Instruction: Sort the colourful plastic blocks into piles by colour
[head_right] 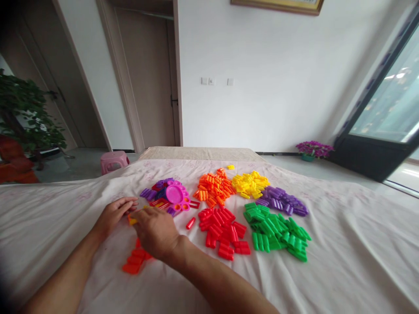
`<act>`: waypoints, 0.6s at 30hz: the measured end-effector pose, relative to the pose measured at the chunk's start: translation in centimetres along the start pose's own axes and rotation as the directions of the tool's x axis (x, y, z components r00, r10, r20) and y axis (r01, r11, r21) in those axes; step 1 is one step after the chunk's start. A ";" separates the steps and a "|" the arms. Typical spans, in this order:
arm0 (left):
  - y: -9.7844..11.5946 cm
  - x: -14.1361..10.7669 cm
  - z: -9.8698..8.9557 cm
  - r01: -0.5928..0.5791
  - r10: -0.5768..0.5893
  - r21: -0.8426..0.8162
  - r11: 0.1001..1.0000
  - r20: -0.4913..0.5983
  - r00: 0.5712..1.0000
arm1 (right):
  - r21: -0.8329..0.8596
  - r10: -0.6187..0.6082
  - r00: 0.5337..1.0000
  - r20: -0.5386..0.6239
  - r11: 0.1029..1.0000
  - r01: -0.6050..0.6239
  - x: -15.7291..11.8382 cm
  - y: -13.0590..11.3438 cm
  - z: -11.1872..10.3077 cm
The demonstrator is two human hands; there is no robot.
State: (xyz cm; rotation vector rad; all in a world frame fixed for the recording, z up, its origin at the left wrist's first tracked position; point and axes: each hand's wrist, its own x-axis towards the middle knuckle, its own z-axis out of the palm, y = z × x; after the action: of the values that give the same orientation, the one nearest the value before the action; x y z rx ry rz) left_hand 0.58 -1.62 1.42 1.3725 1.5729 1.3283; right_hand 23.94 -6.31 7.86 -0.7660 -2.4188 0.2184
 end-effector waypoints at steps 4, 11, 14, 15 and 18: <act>-0.7 0.4 -0.1 0.036 -0.035 -0.024 0.999 0.029 0.999 | 0.045 0.251 0.958 -0.137 0.968 -0.247 -2.2 5.2 -4.2; -2.0 1.0 0.1 0.007 -0.006 -0.024 1.000 0.057 0.998 | -0.298 0.550 0.784 -0.288 0.726 -0.619 -5.4 16.1 -12.3; -2.4 1.2 0.2 0.012 -0.010 -0.021 1.000 0.093 0.996 | -0.305 0.587 0.697 -0.411 0.632 -0.712 -5.3 17.4 -13.9; -2.4 1.3 0.3 0.013 -0.011 -0.020 1.000 0.103 0.995 | -0.275 0.588 0.694 -0.416 0.646 -0.712 -5.1 16.9 -13.7; -2.5 1.3 0.3 0.007 -0.004 -0.020 1.000 0.122 0.993 | -0.166 0.529 0.804 -0.272 0.797 -0.581 -4.4 12.9 -11.0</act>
State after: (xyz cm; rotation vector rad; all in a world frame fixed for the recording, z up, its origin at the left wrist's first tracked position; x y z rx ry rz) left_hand -0.17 -0.07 -0.89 1.4087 1.4773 1.2297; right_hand 39.39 1.58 10.60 -1.5365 -1.9757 0.0598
